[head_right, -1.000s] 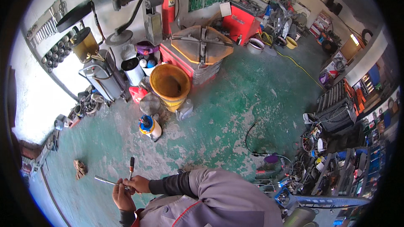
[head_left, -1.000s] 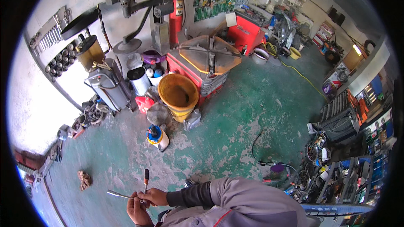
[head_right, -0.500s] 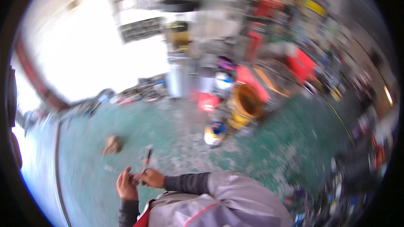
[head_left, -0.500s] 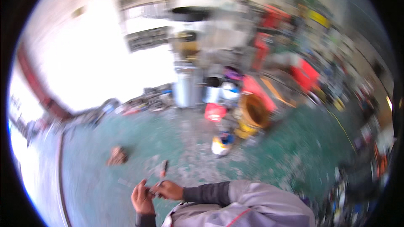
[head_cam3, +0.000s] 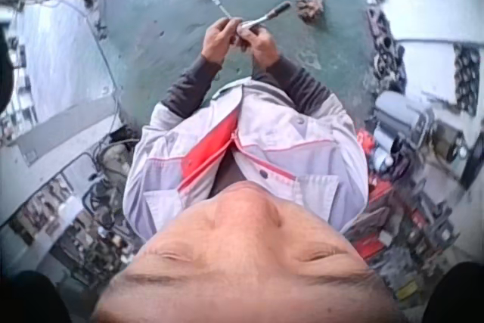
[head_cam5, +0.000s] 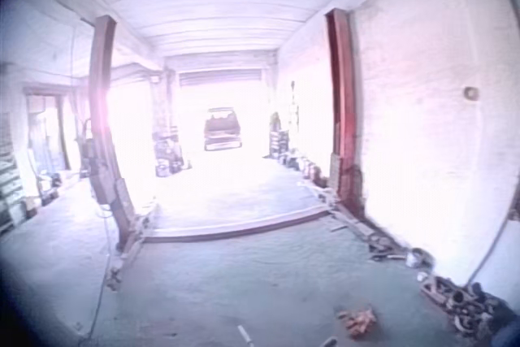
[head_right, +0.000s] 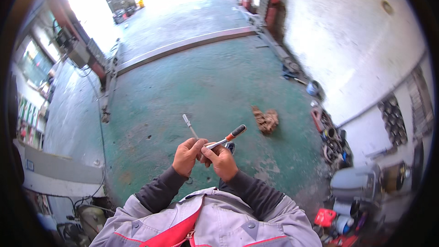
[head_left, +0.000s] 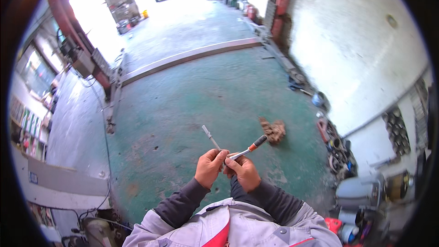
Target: The person walks to a tool cart, selects a socket wrench, and approaches a dark-colored SUV with its trunk open. They use the wrench to loosen and remove screws from the interior trim of the trunk lid. The person removes several screws and places them in the trunk.
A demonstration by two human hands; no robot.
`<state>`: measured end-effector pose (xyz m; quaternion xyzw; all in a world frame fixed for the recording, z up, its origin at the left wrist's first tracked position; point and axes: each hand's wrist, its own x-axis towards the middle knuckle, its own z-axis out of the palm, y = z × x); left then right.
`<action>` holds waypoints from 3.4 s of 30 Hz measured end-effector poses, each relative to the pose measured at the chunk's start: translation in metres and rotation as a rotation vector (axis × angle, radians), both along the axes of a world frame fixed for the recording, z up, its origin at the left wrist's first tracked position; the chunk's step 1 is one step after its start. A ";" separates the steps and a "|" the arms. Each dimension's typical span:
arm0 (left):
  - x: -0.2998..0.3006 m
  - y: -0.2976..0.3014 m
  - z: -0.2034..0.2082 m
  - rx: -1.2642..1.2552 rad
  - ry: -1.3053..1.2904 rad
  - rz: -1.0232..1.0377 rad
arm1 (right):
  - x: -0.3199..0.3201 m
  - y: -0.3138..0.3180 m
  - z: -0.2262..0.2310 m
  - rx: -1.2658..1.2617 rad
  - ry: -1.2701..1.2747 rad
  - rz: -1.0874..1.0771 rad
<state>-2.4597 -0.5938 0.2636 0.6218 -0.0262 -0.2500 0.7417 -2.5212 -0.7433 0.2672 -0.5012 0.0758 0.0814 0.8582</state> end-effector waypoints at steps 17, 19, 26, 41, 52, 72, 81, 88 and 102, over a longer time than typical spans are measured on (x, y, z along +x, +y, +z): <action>0.417 0.028 0.018 -0.431 0.245 0.337 | 0.488 0.003 -0.020 0.482 0.322 0.587; 0.480 0.028 0.001 -0.331 0.216 0.380 | 0.549 0.008 -0.029 0.176 0.158 0.510; 0.731 0.033 -0.020 -0.368 0.313 0.371 | 0.784 0.023 -0.012 -0.507 -0.199 0.382; 1.230 0.035 -0.006 -0.096 0.170 0.411 | 1.284 0.039 -0.024 -0.421 -0.267 0.206; 1.565 0.084 0.030 -0.293 0.132 0.730 | 1.666 0.097 0.012 -0.480 -0.295 0.525; 2.156 0.188 0.067 -0.120 0.086 0.304 | 2.221 0.186 0.055 -0.275 -0.030 0.395; 2.471 0.160 0.015 -0.282 0.101 0.530 | 2.550 0.161 0.023 -0.613 -0.461 0.431; 2.675 0.165 0.026 -0.444 0.218 0.409 | 2.765 0.151 0.029 -0.282 -0.151 0.644; 3.174 0.141 0.061 -0.386 0.191 0.028 | 3.204 0.131 0.059 -0.135 -0.071 0.201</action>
